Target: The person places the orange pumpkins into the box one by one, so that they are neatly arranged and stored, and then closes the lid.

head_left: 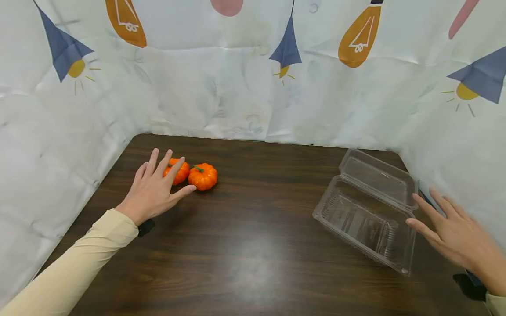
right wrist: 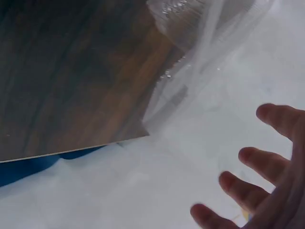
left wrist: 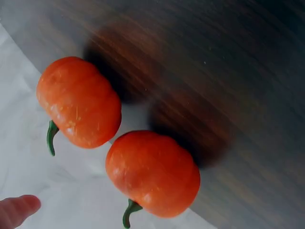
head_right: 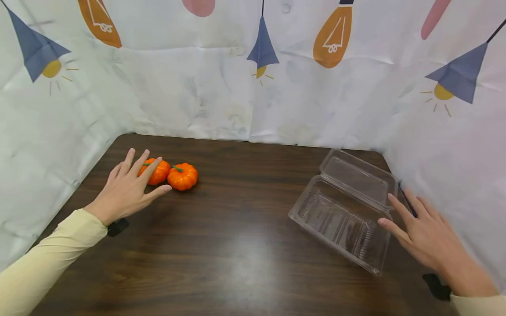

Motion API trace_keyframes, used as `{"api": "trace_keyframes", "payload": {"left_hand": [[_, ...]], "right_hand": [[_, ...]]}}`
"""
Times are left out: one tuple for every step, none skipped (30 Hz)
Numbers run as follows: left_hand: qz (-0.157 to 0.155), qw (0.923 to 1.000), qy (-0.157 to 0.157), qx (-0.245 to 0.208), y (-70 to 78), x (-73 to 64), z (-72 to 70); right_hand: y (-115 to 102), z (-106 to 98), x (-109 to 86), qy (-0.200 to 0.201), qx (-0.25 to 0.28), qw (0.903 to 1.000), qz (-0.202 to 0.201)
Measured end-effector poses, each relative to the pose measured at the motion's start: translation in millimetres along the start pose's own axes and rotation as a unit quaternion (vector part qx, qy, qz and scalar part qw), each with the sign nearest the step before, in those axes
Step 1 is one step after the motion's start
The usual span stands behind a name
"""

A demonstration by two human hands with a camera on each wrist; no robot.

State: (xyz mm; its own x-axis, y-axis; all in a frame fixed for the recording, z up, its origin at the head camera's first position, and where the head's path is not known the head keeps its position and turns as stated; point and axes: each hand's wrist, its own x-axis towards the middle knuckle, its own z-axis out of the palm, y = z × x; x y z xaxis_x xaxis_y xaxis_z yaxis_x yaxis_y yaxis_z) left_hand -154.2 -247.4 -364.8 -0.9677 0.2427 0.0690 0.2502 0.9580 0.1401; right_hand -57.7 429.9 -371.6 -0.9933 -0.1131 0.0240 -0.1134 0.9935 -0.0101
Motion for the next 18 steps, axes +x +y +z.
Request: {"api": "trace_keyframes", "payload": {"left_hand": [[0.005,1.0000,0.008,0.000,0.7,1.1,1.7],[0.008,0.9999,0.014,-0.001,1.4,2.1,3.3],[0.012,0.9997,0.019,-0.002,2.2,3.0,4.9],[0.016,0.9996,0.025,-0.003,2.9,3.9,6.6],[0.020,0.9993,0.031,-0.004,3.7,4.7,8.3],[0.025,0.9990,0.037,-0.005,4.5,5.6,10.1],[0.030,0.9985,0.045,-0.007,5.2,6.3,11.8],[0.036,0.9978,0.055,-0.009,5.9,7.2,13.8],[0.044,0.9966,0.068,-0.011,6.5,8.1,15.9],[0.052,0.9952,0.083,-0.013,7.2,9.2,17.9],[0.059,0.9934,0.097,-0.018,7.9,10.3,20.0],[0.066,0.9911,0.112,-0.026,8.7,11.3,22.1],[0.072,0.9888,0.126,-0.033,9.5,12.2,24.2],[0.077,0.9865,0.138,-0.040,10.3,13.2,26.2],[0.080,0.9846,0.147,-0.050,11.3,14.0,28.0],[0.082,0.9831,0.152,-0.060,12.2,15.0,29.7],[0.082,0.9821,0.155,-0.069,13.1,15.9,31.3],[0.082,0.9813,0.157,-0.077,14.1,16.7,32.8]], "right_hand": [[0.2,1.3,-0.5,0.002,0.011,0.9999,0.003],[0.3,2.3,-1.0,0.004,0.020,0.9998,0.006],[0.4,3.1,-1.5,0.005,0.031,0.9995,0.010],[0.2,3.9,-2.0,0.006,0.040,0.9991,0.015],[0.1,5.0,-2.8,0.007,0.049,0.9986,0.020],[-0.1,6.2,-3.4,0.009,0.054,0.9982,0.024],[-0.4,7.6,-4.4,0.008,0.061,0.9977,0.029],[-0.3,8.8,-5.8,0.006,0.067,0.9971,0.035],[-0.6,10.0,-7.0,0.004,0.073,0.9964,0.042],[-0.9,11.2,-8.3,0.000,0.078,0.9957,0.049],[-1.3,12.4,-9.6,-0.001,0.085,0.9947,0.057],[-1.6,13.6,-10.6,-0.002,0.093,0.9935,0.065],[-2.1,14.7,-11.4,-0.004,0.103,0.9920,0.073],[-2.5,15.7,-12.0,-0.001,0.111,0.9908,0.077],[-3.0,16.5,-12.4,0.001,0.119,0.9896,0.081],[-3.0,17.2,-12.8,0.001,0.129,0.9880,0.085],[-3.0,17.6,-13.1,0.001,0.138,0.9862,0.091],[-2.8,17.8,-13.4,-0.001,0.147,0.9842,0.099]]}}
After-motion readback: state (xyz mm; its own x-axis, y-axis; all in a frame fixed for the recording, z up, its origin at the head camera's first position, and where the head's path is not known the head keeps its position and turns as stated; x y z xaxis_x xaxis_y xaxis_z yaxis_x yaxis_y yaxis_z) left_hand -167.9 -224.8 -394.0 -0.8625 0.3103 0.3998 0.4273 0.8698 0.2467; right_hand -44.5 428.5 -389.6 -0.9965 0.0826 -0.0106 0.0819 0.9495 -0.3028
